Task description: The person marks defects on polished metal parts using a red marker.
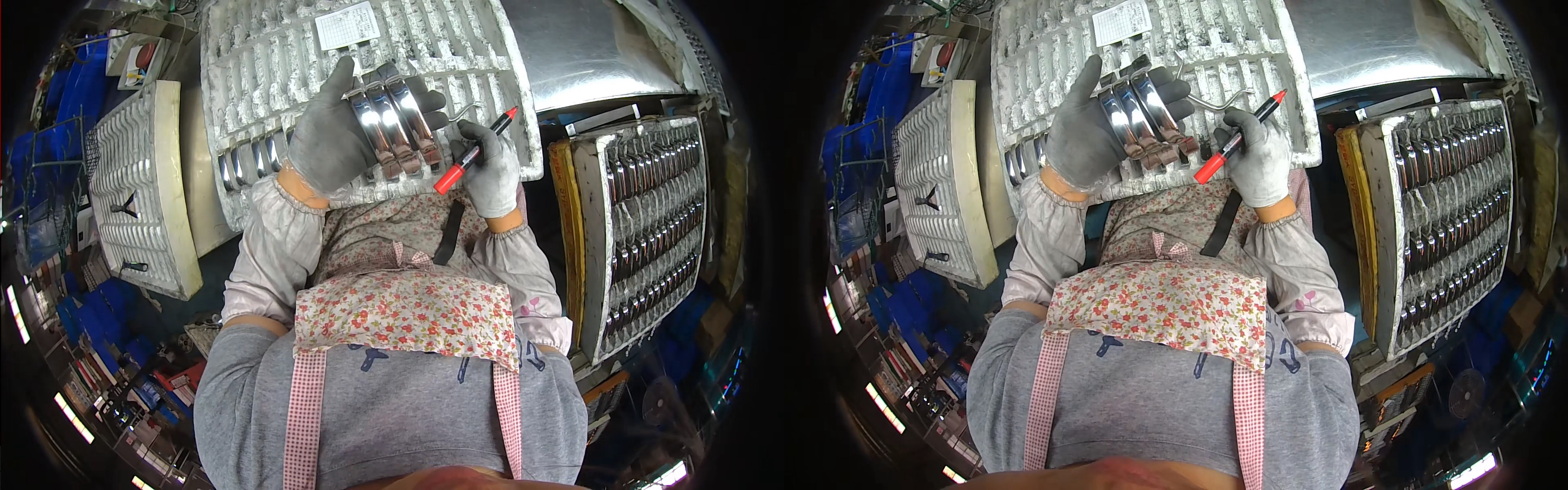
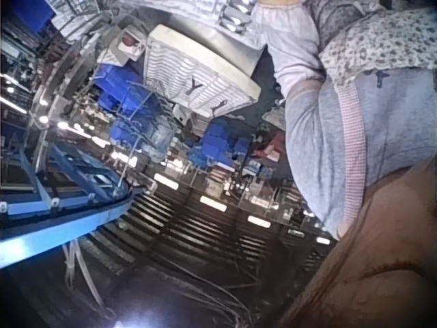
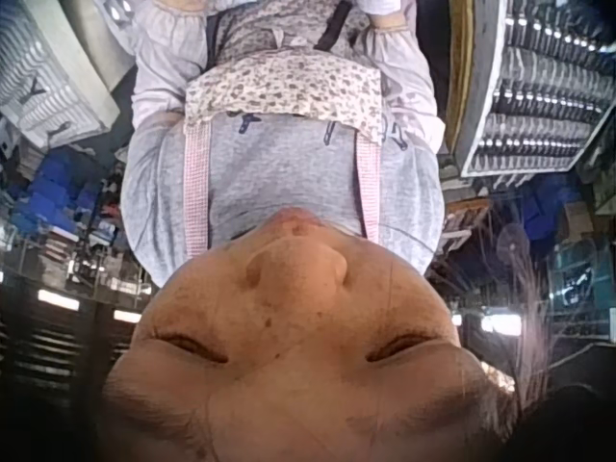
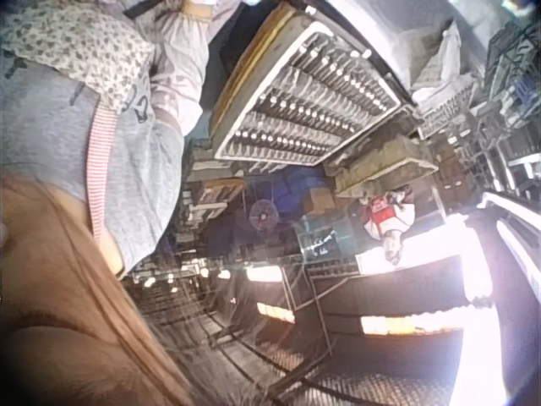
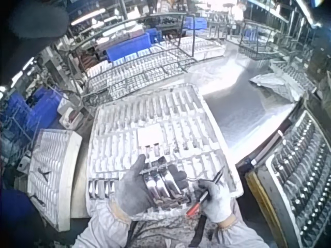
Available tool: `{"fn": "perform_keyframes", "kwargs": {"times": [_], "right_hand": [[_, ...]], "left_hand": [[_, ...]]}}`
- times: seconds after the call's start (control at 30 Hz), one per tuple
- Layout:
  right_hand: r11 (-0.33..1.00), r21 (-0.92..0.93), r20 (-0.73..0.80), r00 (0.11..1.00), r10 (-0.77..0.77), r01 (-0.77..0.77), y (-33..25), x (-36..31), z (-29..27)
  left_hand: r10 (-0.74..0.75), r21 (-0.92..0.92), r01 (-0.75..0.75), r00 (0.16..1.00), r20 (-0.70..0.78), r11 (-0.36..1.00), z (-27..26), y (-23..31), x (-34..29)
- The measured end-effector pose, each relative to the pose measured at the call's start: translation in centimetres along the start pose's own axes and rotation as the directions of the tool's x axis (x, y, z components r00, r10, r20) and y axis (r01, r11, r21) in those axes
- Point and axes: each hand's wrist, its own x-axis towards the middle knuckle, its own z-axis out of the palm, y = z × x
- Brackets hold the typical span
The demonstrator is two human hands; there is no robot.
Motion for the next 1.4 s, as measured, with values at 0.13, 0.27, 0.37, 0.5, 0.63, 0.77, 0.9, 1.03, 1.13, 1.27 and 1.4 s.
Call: {"fn": "perform_keyframes", "kwargs": {"times": [0.13, 0.27, 0.37, 0.5, 0.63, 0.77, 0.9, 1.03, 1.13, 1.27, 1.4], "right_hand": [[0.969, 0.239, -0.028, 0.997, 0.065, -0.057, -0.8, -0.4, -0.6], [0.786, 0.607, -0.040, 0.984, 0.172, -0.112, -1.9, -0.3, -1.1], [0.771, 0.628, -0.175, 0.985, 0.005, 0.107, -3.6, 1.3, -2.8], [0.700, 0.700, -0.184, 0.983, -0.014, 0.141, -6.4, 2.6, -5.0], [0.717, 0.668, -0.187, 0.978, -0.094, 0.197, -7.4, 3.5, -5.4], [0.552, 0.827, -0.011, 0.979, 0.202, -0.105, -7.5, 3.9, -4.5], [-0.121, 0.849, 0.526, 0.843, 0.111, -0.514, -7.4, 2.6, -3.6], [-0.369, 0.731, 0.587, 0.805, -0.089, -0.574, -8.7, 2.2, -3.6], [-0.364, 0.735, 0.572, 0.811, -0.121, -0.572, -8.8, 2.2, -3.5], [-0.395, 0.712, 0.590, 0.800, -0.112, -0.580, -9.0, 2.1, -3.6], [-0.448, 0.692, 0.576, 0.807, -0.130, -0.566, -9.4, 2.2, -3.5]], "left_hand": [[-0.005, -0.003, 0.005, 1.000, 0.005, 1.000, 0.4, 0.1, 0.0], [0.000, 0.110, -0.005, 0.999, 0.049, 0.994, 0.7, 0.0, -0.1], [-0.015, 0.134, 0.007, 0.998, 0.058, 0.991, 0.9, 0.0, -0.2], [-0.037, 0.117, 0.034, 0.999, 0.023, 0.992, 1.2, 0.0, -0.3], [-0.036, 0.103, 0.030, 0.998, 0.054, 0.994, 1.4, -0.1, -0.1], [0.056, 0.143, -0.080, 0.984, 0.169, 0.986, -4.3, 0.9, 1.2], [0.205, 0.455, -0.227, 0.974, 0.098, 0.861, -1.7, 1.2, 0.0], [0.122, -0.034, -0.121, 0.992, 0.022, 0.992, -2.5, 1.3, 0.6], [0.113, -0.095, -0.104, 0.990, 0.087, 0.990, -2.4, 1.3, 0.5], [0.117, -0.075, -0.120, 0.992, -0.046, 0.990, -2.4, 1.1, 0.7], [0.062, -0.188, -0.046, 0.995, 0.078, 0.981, -1.9, 1.1, 0.4]]}}
